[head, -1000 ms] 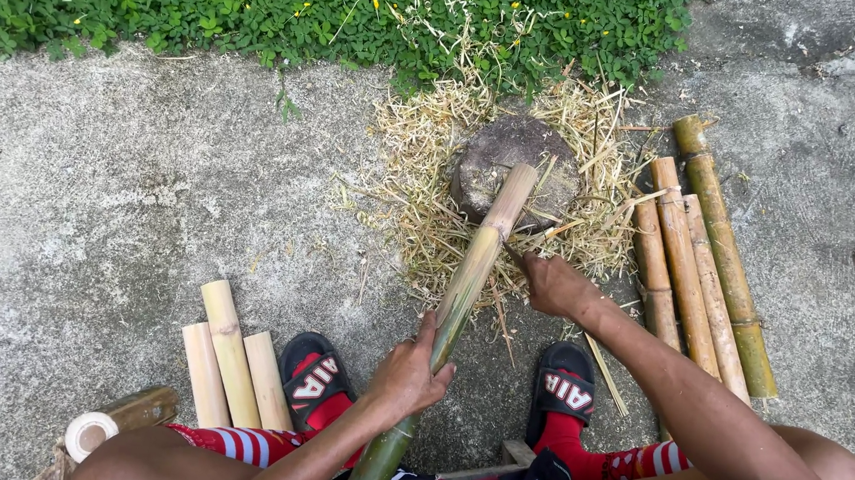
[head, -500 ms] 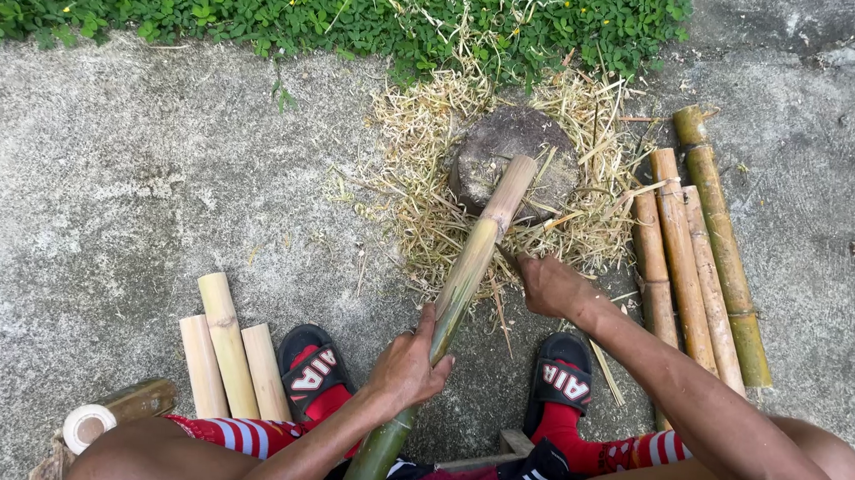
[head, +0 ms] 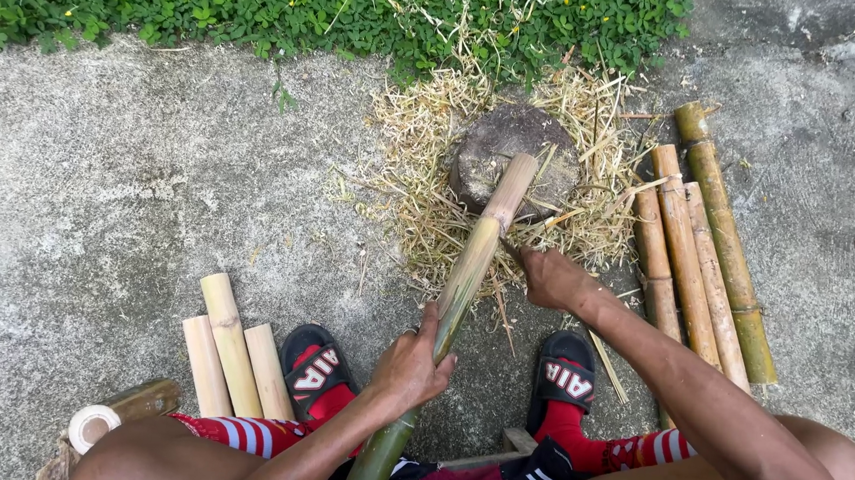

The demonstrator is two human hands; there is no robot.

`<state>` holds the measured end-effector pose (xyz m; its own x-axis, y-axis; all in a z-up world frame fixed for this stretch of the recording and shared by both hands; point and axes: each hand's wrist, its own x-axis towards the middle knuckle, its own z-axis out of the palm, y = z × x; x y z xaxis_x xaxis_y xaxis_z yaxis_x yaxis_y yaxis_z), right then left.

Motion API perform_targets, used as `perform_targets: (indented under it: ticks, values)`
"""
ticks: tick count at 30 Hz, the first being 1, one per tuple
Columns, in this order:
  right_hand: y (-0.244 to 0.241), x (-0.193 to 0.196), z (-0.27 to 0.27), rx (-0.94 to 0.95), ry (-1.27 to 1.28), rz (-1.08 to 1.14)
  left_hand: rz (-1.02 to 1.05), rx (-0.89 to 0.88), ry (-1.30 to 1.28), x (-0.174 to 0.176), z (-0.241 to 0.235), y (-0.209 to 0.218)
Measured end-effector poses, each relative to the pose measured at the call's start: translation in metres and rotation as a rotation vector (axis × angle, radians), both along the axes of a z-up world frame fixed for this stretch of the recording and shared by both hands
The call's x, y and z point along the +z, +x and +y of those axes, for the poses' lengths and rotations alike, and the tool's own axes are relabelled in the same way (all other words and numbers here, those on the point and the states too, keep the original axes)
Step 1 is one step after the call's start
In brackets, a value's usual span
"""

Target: The recorder is using a large blade to peel or process bamboo poles outdoors.

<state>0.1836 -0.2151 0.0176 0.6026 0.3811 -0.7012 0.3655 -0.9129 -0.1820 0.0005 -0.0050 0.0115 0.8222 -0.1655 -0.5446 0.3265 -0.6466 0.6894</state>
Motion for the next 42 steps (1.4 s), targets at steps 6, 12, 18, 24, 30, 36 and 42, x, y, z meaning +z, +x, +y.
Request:
perform_targets:
  ticks: [6,12,18,24,30,36,42]
  values:
    - [-0.001,-0.021,-0.010,0.027,-0.016,-0.029,-0.027,-0.021,0.009,-0.016,-0.003,-0.008]
    - [0.002,-0.023,-0.010,0.014,0.004,-0.037,-0.051,-0.032,0.025,-0.022,-0.001,-0.008]
    - [0.005,-0.026,-0.013,0.057,-0.037,-0.041,-0.036,-0.033,0.020,-0.024,-0.001,-0.009]
    - [0.003,-0.008,-0.005,0.053,-0.011,-0.045,-0.005,-0.066,0.089,-0.007,-0.001,-0.002]
    - [-0.001,-0.018,-0.010,0.039,-0.029,-0.020,-0.040,-0.053,0.053,-0.023,-0.002,-0.010]
    - [-0.002,-0.010,-0.005,0.034,-0.028,-0.032,-0.017,-0.056,0.084,-0.020,-0.003,-0.004]
    - [-0.002,-0.004,-0.002,0.037,-0.031,-0.048,-0.031,-0.045,0.066,-0.020,-0.002,-0.005]
